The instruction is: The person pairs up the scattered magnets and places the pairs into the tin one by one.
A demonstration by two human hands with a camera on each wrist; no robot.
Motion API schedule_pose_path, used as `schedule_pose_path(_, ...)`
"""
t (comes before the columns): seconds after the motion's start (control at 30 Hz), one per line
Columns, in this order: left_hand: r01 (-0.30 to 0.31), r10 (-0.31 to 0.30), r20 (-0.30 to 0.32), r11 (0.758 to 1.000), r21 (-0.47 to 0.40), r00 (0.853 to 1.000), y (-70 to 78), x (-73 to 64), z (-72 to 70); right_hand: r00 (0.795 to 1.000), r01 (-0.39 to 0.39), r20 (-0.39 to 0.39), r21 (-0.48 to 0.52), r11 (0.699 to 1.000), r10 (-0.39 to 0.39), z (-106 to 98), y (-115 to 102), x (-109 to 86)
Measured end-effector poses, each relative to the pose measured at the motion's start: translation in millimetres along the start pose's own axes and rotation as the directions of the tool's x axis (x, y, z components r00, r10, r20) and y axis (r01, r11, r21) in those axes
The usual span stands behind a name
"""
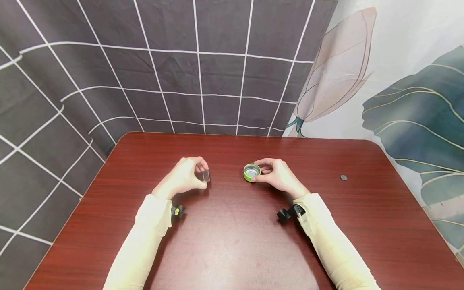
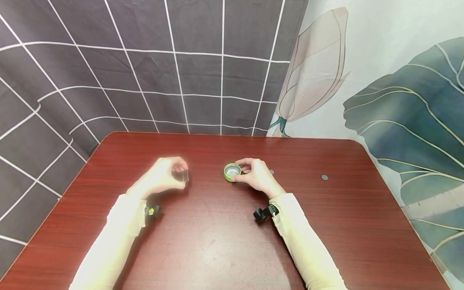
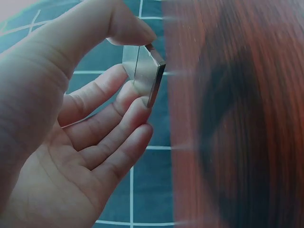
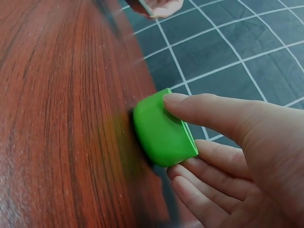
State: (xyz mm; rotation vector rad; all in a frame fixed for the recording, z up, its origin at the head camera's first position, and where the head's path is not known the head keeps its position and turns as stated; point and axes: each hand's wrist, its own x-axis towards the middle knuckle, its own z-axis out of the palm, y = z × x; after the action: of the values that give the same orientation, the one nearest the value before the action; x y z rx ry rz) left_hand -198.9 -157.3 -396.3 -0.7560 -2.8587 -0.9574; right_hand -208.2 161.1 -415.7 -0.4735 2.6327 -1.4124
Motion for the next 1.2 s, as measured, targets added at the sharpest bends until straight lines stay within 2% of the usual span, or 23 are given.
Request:
schedule_pose_path(0.33,-0.073,0.071,-0.027,0.996,-0.054,0.997,14.1,5.2,3.5,1.000,-0.005,0.013,0.003,1.000,0.005,-1,-3,-2.1)
schedule_pose_path(0.57,-0.078,0.076,-0.023,0.989,-0.125,0.997,21.3,10.9,7.8,1.000,0.009,0.016,0.016,1.000,-0.009,-1,0,-2.0)
schedule_pose_path(0.93,-0.122,0.121,-0.019,0.980,-0.158,0.992,30.3,29.5,18.8,1.000,0.021,0.015,0.021,1.000,-0.021,0,4,-1.2)
schedule_pose_path(1.2,-0.150,0.145,-0.039,0.962,-0.227,0.989,38.5,42.0,25.9,0.998,0.057,0.021,0.045,0.997,-0.058,0,5,-0.2)
